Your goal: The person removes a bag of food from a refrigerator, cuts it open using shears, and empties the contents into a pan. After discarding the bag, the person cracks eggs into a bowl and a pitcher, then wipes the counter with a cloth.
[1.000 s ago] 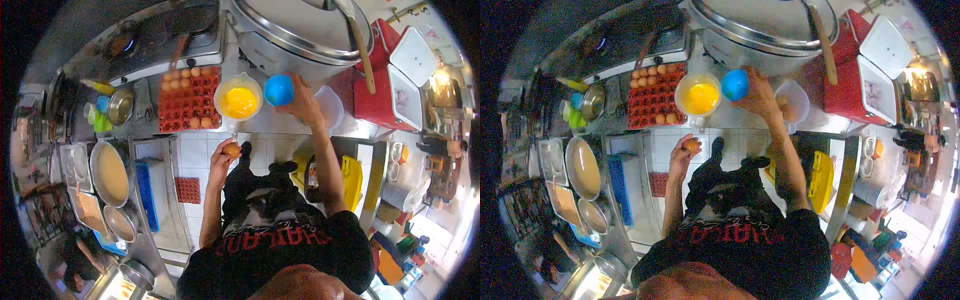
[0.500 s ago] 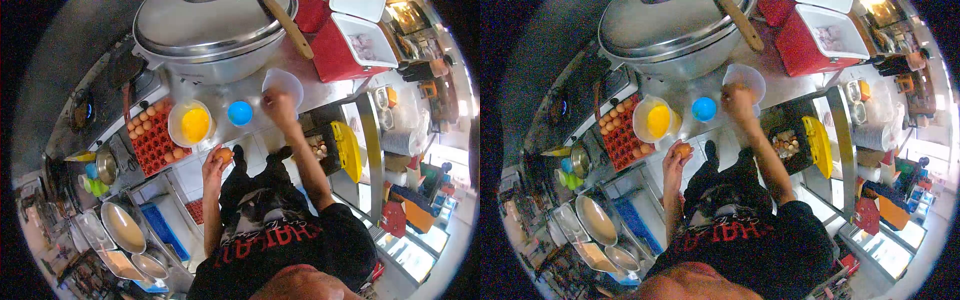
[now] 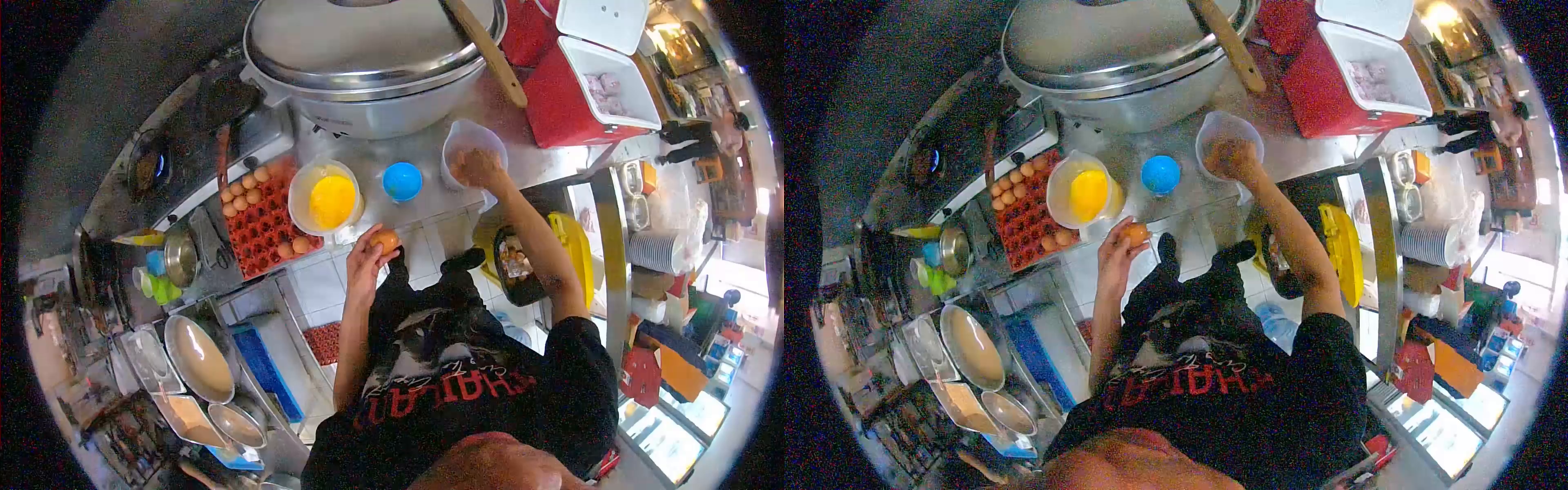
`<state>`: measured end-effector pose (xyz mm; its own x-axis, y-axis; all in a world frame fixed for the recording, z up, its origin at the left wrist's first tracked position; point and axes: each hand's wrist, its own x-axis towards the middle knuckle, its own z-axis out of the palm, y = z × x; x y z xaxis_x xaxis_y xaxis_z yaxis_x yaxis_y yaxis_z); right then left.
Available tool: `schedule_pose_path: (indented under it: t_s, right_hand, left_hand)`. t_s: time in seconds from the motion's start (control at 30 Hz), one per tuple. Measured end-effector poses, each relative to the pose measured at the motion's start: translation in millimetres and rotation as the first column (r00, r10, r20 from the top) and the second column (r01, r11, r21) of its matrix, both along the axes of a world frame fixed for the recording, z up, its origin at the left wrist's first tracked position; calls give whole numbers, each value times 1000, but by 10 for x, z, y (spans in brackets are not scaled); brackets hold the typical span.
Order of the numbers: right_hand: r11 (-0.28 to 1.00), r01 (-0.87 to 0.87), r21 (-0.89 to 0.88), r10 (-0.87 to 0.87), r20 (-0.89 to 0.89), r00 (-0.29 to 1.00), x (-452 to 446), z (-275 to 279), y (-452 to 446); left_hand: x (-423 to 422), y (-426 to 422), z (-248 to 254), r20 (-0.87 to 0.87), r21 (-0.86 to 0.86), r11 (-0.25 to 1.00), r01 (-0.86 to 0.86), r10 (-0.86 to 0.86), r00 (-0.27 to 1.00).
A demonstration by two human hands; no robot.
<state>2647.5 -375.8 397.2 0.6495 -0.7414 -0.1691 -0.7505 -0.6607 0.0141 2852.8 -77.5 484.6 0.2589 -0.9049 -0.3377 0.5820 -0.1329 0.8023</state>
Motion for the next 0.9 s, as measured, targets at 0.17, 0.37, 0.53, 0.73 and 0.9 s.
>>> schedule_pose_path:
  t_s: [0.17, 0.37, 0.53, 0.73, 0.9]
  right_hand:
    - [973, 65, 223, -58, -38, 998, -61, 856, -95]
    - [983, 124, 139, -164, 335, 928, -193, 1686, 181]
    - [965, 246, 85, -258, 442, 859, -152, 1258, 458]
    - [933, 360, -3, -246, 725, 643, -85, 1029, 706]
    - [942, 313, 122, -305, 701, 644, -191, 908, 791]
  left_hand:
    - [-49, -182, -130, -63, -51, 998, -26, 23, 998]
    - [-50, -531, -297, -153, -53, 998, -19, 10, 988]
    - [-98, -884, -521, -158, -45, 998, -49, 41, 987]
    - [-58, -1302, -1176, 239, 83, 996, -24, 3, 971]
    - [49, -1472, -1697, 500, 110, 981, 158, -192, 845]
